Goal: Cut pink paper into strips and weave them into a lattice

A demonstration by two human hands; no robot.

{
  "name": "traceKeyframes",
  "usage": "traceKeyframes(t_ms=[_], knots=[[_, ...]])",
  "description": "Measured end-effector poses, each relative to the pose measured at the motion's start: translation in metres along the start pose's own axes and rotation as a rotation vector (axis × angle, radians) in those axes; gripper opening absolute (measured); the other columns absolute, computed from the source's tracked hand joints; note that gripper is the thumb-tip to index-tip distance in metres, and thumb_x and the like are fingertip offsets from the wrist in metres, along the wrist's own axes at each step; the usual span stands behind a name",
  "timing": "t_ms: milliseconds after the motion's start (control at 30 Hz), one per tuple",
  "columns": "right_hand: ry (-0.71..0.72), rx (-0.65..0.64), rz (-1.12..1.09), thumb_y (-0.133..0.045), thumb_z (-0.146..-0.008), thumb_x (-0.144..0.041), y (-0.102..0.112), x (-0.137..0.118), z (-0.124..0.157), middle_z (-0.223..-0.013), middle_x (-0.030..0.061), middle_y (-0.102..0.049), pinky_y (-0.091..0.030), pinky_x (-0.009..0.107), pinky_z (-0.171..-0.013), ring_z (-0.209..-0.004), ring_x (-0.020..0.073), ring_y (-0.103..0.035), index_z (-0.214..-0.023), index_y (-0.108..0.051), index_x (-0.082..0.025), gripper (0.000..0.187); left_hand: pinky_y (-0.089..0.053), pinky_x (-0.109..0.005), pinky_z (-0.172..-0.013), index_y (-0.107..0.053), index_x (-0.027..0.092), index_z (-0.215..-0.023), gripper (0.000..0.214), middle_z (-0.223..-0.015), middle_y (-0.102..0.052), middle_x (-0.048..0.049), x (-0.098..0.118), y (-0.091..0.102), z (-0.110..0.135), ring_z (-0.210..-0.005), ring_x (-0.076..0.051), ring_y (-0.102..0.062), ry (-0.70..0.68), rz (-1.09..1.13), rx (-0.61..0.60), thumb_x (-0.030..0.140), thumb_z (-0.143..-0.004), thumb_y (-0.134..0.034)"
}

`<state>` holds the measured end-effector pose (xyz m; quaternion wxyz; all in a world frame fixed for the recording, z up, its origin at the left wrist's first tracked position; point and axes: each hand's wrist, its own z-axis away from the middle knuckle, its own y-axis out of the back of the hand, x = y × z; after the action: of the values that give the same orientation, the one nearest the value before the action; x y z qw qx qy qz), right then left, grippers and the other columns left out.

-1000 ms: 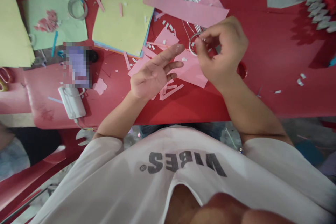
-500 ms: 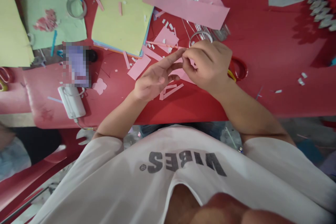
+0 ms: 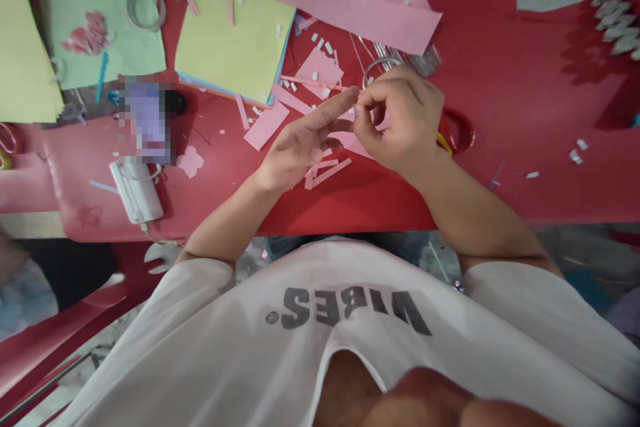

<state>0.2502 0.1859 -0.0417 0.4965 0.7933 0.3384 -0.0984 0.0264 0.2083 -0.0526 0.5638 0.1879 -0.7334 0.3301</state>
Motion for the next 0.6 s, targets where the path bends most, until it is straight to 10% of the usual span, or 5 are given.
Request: traceKeyframes(t_ms=[600], knots=[[0.109,-0.07,0.238,-0.046,-0.109,-0.027,0.009,-0.009,-0.002,-0.098,0.0072,-0.075,-0.054,0.047,-0.083,-0.089,0.0269,-0.072,-0.101,-0.067,-0.025,0.022,-0.071,-0.043,-0.091,-0.06,0.044,-0.153,0.087,-0.167,-0.055,0.0014,0.001,-0.001,-0.001,-0.148,-0.039,-0.061,-0.092,-0.187,0.03,0.085,-0.078,-0.078]])
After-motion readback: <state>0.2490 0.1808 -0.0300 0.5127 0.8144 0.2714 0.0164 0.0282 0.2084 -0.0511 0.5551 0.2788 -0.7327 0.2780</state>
